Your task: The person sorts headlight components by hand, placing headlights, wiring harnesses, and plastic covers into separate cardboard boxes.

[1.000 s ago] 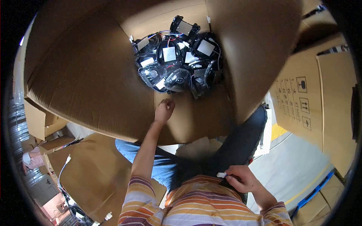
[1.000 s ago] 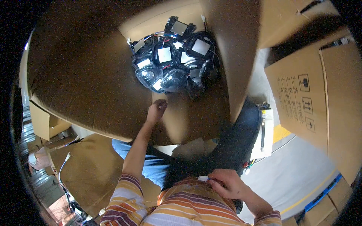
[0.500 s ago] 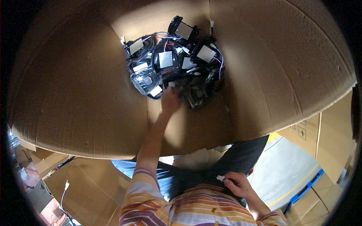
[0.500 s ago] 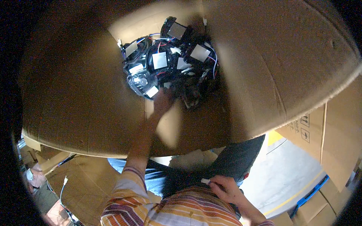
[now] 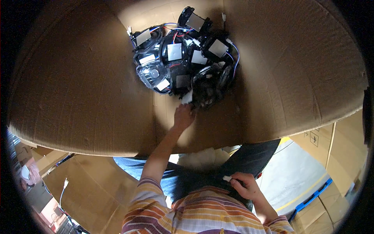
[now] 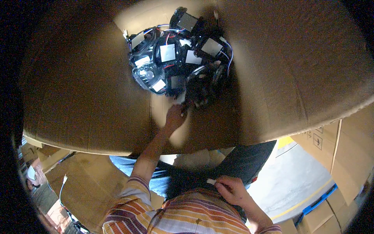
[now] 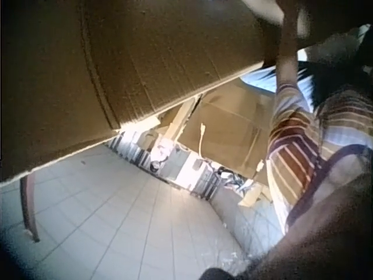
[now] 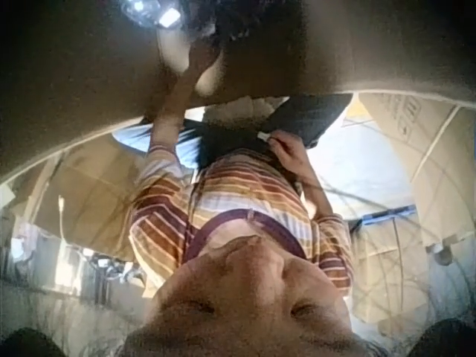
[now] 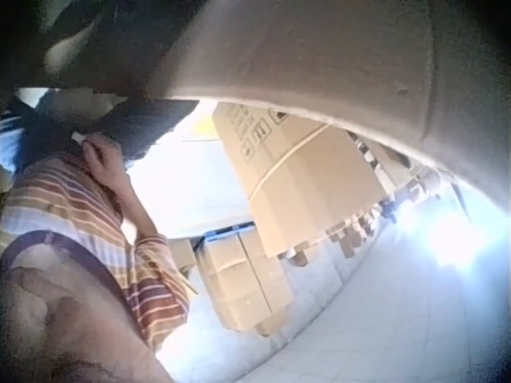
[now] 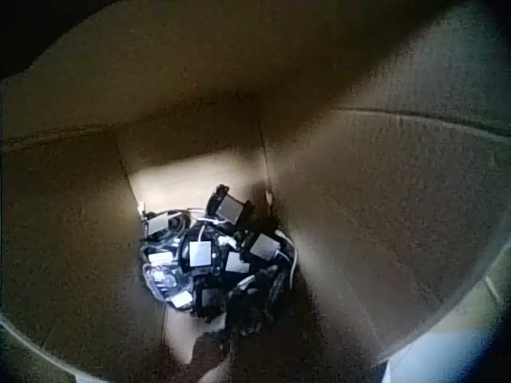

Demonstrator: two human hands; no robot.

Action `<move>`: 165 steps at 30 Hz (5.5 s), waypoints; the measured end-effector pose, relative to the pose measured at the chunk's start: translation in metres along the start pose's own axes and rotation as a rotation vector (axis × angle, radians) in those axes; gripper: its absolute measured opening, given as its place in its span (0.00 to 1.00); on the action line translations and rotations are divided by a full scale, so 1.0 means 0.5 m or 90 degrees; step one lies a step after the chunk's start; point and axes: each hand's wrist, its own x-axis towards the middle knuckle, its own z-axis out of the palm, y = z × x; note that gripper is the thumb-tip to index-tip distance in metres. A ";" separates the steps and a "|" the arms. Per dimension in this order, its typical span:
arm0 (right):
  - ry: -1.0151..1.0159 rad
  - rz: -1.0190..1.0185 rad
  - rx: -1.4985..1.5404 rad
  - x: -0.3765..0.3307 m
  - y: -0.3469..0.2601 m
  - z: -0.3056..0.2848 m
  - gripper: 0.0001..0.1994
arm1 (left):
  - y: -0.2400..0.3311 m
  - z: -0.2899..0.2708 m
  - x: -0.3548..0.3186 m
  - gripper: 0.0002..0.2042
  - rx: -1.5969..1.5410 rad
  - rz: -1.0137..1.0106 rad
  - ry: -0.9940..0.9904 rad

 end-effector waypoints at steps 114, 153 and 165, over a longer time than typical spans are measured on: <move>0.011 -0.176 -0.072 -0.084 -0.073 0.040 0.03 | 0.280 -0.263 -0.424 0.08 -0.754 0.170 -0.254; 0.003 -0.336 -0.071 -0.101 -0.087 0.016 0.04 | 0.294 -0.299 -0.423 0.06 -0.741 0.406 -0.191; 0.020 -0.352 -0.297 -0.119 -0.087 0.041 0.06 | 0.294 -0.285 -0.433 0.10 -0.764 0.352 -0.349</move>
